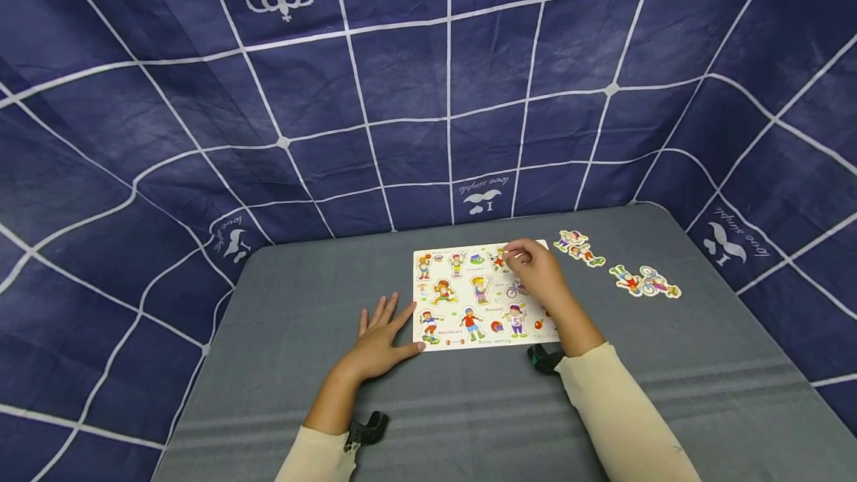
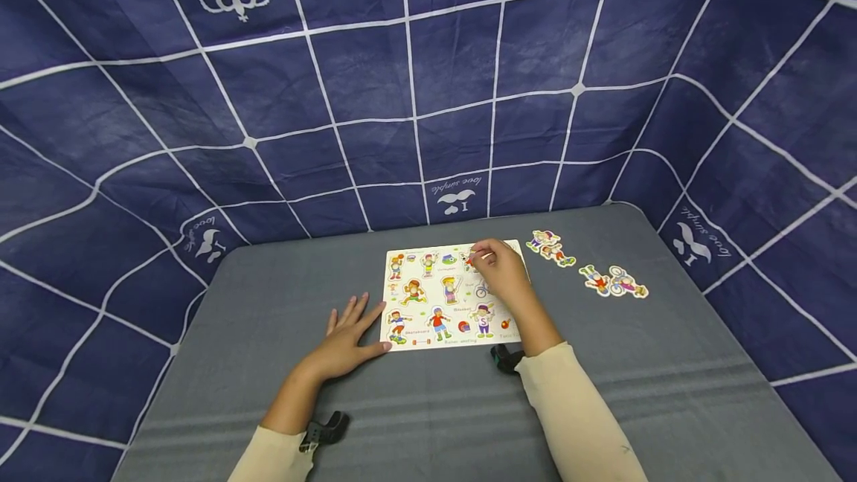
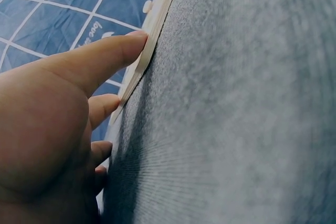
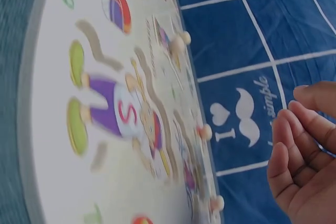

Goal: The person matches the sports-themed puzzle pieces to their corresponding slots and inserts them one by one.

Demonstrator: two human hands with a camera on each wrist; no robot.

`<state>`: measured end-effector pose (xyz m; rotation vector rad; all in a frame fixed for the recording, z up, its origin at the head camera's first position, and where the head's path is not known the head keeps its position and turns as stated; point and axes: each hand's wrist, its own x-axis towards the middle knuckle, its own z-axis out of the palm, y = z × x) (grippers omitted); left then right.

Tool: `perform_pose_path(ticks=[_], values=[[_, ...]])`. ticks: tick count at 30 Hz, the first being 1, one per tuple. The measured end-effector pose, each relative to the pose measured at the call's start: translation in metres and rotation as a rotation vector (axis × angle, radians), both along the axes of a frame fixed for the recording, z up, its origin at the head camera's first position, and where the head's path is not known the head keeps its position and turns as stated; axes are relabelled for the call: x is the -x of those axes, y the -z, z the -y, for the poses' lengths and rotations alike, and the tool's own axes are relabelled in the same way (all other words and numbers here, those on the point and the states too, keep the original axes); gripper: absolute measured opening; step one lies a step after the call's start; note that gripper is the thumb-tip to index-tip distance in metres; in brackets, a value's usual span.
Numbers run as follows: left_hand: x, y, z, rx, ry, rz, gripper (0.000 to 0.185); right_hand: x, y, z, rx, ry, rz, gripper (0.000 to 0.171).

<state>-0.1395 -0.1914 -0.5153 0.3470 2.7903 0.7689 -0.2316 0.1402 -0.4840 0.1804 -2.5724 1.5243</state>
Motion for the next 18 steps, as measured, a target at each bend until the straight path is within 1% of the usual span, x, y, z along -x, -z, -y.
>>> perform_pose_path(ticks=[5,9,13,18], values=[[0.000,0.000,0.001,-0.004,0.006,0.005,0.083,0.000,0.000,-0.013,0.053,0.028,-0.011,0.022],[-0.001,0.001,0.002,0.007,0.008,0.008,0.083,0.001,-0.003,-0.022,0.071,0.050,-0.046,0.022],[-0.002,0.000,0.003,0.003,0.002,0.008,0.082,0.000,-0.006,-0.031,0.039,0.065,-0.067,0.023],[-0.003,-0.002,0.001,-0.006,0.007,0.002,0.080,-0.004,-0.007,-0.048,-0.032,0.072,-0.060,0.023]])
